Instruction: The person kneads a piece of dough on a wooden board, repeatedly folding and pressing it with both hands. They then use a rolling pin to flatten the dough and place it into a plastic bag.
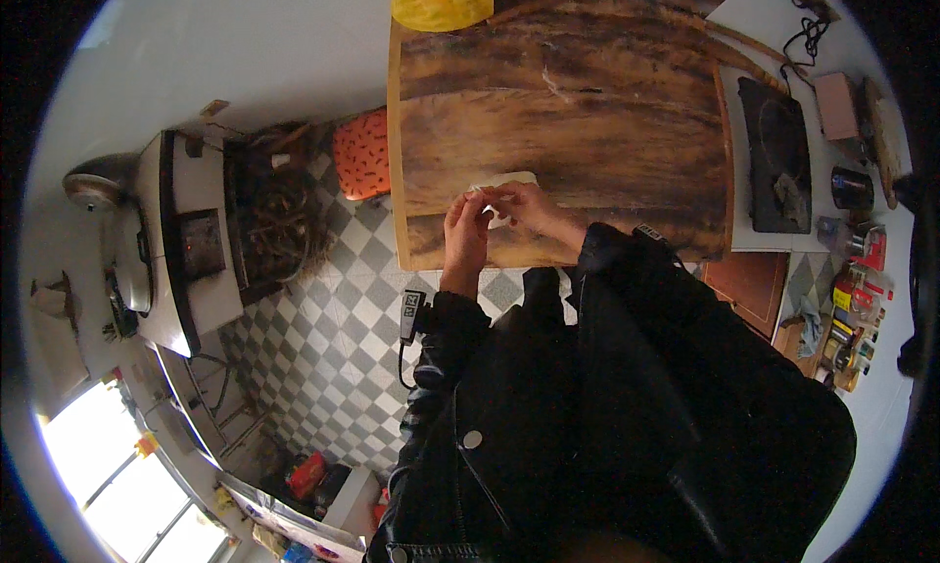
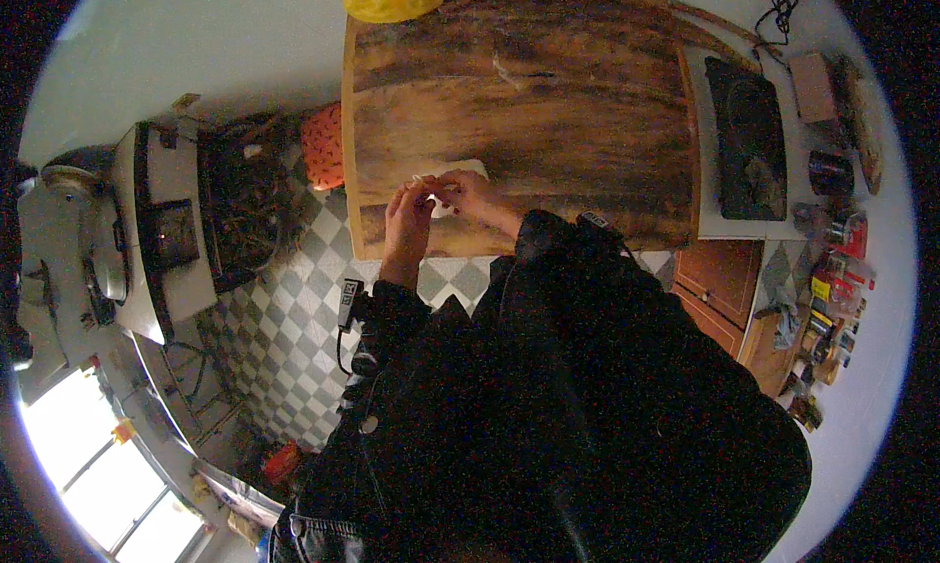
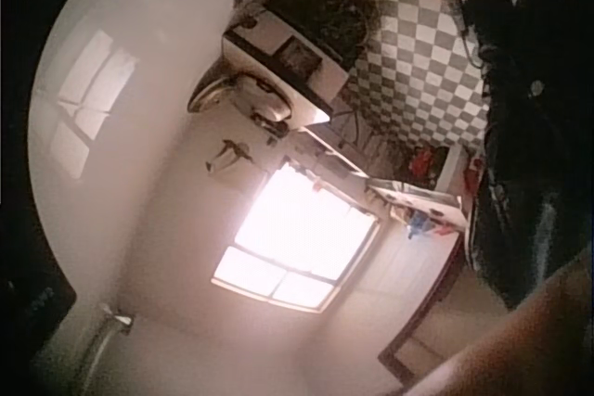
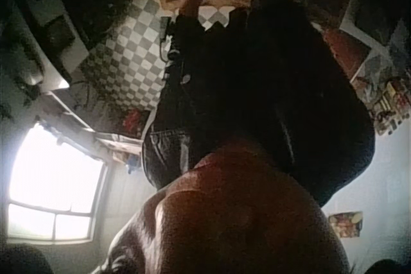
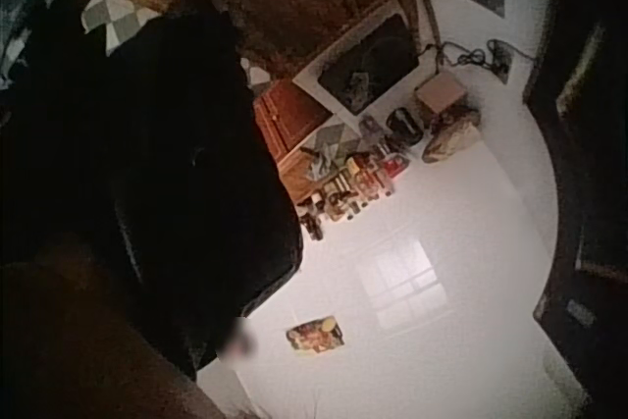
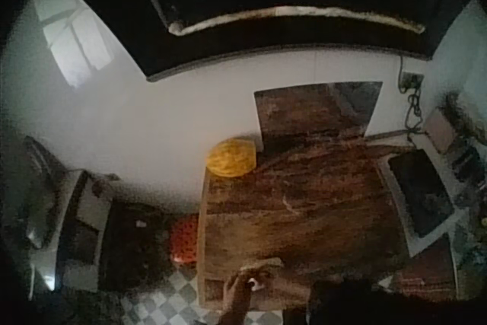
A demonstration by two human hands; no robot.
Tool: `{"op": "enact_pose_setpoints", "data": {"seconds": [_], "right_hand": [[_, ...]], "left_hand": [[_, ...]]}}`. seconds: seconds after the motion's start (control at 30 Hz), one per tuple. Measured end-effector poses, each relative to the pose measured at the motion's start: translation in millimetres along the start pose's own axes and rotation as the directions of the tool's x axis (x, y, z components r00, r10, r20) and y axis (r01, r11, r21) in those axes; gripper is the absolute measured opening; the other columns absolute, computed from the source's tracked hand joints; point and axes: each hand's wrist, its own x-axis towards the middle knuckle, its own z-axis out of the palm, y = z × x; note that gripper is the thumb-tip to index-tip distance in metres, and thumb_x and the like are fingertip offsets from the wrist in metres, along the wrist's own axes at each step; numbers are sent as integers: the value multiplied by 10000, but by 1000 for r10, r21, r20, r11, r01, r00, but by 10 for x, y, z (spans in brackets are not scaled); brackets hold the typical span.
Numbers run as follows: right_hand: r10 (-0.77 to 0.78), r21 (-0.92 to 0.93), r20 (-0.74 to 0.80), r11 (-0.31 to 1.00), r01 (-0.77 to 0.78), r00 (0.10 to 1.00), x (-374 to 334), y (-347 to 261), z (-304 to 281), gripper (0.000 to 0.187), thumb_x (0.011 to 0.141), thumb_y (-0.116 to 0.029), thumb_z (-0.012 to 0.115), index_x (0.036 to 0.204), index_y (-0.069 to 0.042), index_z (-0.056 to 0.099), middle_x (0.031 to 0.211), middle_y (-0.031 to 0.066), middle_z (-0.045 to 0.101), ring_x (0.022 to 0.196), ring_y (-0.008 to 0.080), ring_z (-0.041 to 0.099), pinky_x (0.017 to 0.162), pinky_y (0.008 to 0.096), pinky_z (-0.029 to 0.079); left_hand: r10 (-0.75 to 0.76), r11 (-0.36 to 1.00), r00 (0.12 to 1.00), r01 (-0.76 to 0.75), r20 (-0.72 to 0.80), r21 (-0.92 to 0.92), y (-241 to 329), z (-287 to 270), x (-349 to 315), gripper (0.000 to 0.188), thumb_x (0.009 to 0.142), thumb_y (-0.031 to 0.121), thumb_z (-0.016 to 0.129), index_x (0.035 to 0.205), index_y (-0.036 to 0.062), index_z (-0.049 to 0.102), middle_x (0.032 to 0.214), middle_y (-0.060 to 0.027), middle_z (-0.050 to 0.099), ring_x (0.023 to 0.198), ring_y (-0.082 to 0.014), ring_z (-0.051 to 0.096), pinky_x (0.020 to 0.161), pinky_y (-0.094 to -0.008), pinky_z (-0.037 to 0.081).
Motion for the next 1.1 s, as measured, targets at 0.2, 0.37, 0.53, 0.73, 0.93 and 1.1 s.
{"op": "enact_pose_setpoints", "data": {"seconds": [0.2, 0.37, 0.53, 0.73, 0.93, 1.1], "right_hand": [[145, 601, -55, 795, -83, 988, 83, 216, 143, 132, 907, -137, 597, 967, -32, 649, 865, 34, 656, 700, 126, 608, 633, 269, 504], [-34, 9, -100, 999, 35, 994, 151, 117, 160, 188, 892, -212, 580, 842, -45, 652, 724, 92, 638, 636, 198, 603, 609, 337, 492], [-278, -636, 102, 720, 278, 955, 96, -7, 189, 337, 888, -305, 546, 775, -6, 653, 729, 206, 622, 671, 372, 620, 633, 457, 466], [-204, -466, 26, 863, 192, 979, 86, -67, 154, 286, 879, -282, 594, 796, -19, 670, 768, 208, 637, 730, 377, 625, 653, 432, 469], [-50, -179, 8, 983, 50, 999, 206, 0, 56, 216, 823, -199, 676, 762, 8, 673, 672, 92, 672, 598, 127, 633, 560, 296, 488], [-286, -485, 93, 824, 294, 954, 263, 114, 37, 129, 788, -160, 643, 842, -44, 661, 769, 129, 678, 731, 285, 659, 640, 416, 483]], "left_hand": [[105, 980, 985, -126, -133, -154, -18, -147, -4, 196, 939, 156, 575, 1096, 40, 585, 1048, -43, 580, 1003, -142, 552, 819, -307, 456], [350, 840, 932, -267, -95, 472, -8, -73, -38, 181, 939, 142, 587, 1029, -15, 600, 1005, -61, 590, 901, -142, 538, 791, -276, 444], [424, 435, 904, -261, 60, 862, 43, 12, -5, 161, 960, 153, 516, 899, 23, 587, 852, -141, 632, 668, -214, 605, 585, -322, 499], [319, 528, 948, -167, -12, 832, 119, -36, 132, 170, 977, 208, 468, 929, 58, 530, 723, -175, 636, 635, -304, 668, 535, -379, 518], [225, 175, 969, -147, 106, 974, 87, -142, 102, 159, 930, 204, 530, 992, 57, 519, 700, -194, 627, 630, -325, 659, 563, -411, 517], [151, -39, 918, -365, 366, 930, 81, -266, 130, 186, 909, 209, 553, 1065, 108, 559, 891, -183, 649, 824, -386, 630, 659, -462, 497]]}}
